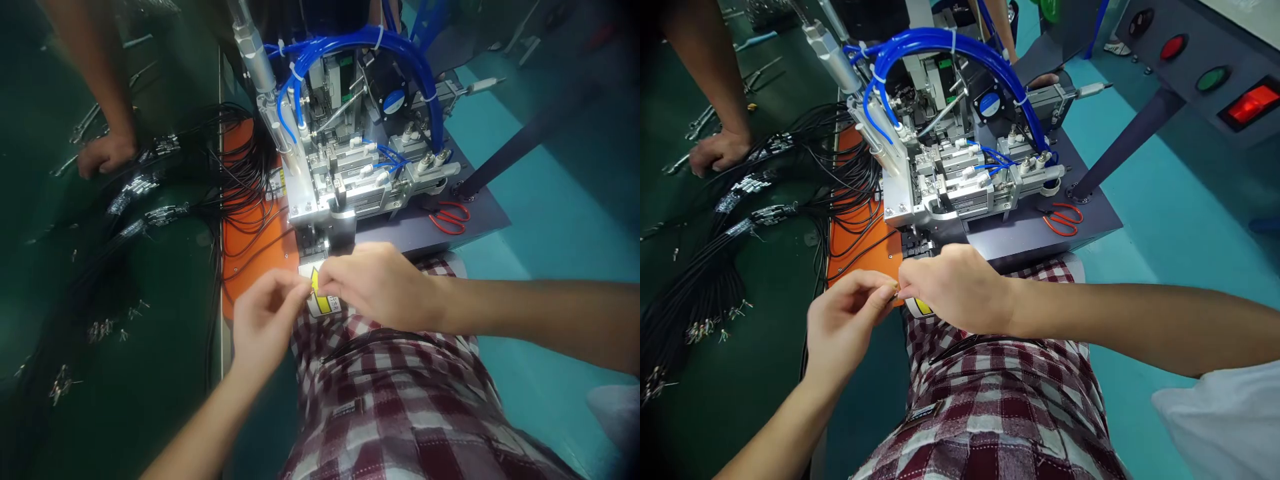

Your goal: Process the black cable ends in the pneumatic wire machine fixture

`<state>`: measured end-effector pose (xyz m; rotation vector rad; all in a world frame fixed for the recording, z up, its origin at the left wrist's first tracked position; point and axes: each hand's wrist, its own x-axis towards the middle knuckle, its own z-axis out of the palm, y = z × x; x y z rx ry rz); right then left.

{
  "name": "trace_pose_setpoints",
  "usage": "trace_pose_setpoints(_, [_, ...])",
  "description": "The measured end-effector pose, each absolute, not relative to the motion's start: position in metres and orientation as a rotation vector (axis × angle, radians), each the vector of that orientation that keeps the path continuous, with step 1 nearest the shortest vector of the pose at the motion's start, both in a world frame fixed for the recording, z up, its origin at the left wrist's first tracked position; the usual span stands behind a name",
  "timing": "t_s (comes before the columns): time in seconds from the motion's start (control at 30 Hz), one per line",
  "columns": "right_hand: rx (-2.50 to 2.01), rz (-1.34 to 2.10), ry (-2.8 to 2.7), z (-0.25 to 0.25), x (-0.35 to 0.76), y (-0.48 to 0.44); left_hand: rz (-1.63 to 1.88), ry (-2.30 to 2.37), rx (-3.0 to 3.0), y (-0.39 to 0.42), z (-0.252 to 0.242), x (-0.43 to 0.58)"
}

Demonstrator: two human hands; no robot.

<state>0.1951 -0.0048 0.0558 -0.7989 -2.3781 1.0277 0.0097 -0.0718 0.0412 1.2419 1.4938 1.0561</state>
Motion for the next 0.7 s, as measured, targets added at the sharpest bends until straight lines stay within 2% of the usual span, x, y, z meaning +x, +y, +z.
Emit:
trace_pose_setpoints(0.1, [-0.97,1.99,-2.017,0.053,0.196,-0.007,1.15,1.539,1.6,-0.078,0.039,0.012])
trace_pose_setpoints(0.13, [-0.987,2.118,-1.919,0.05,0.197,-0.009,1.13,1.533,1.575,-0.079,0.039,0.014])
trace_pose_setpoints(0.17, [-1.01,2.1,-1.886,0.048,0.198,-0.01,1.101,1.537,1.48,-0.078,0.04,0.015])
trace_pose_setpoints(0.23, [-1.049,1.695,-2.006,0.043,0.2,-0.013,1.036,1.531,1.194,-0.073,0.043,0.018])
trace_pose_setpoints(0.37, [-0.816,0.493,-2.389,0.038,0.201,-0.013,0.979,1.42,0.872,-0.063,0.048,0.018])
trace_pose_setpoints(0.43, [-0.623,0.153,-2.448,0.04,0.199,-0.01,0.963,1.364,0.827,-0.061,0.048,0.016])
trace_pose_setpoints(0.53, [-0.426,-0.037,-2.474,0.046,0.198,-0.004,0.941,1.284,0.774,-0.061,0.049,0.013])
trace_pose_setpoints(0.7, [-0.397,0.086,-2.527,0.05,0.198,0.002,0.974,1.24,0.732,-0.063,0.048,0.011])
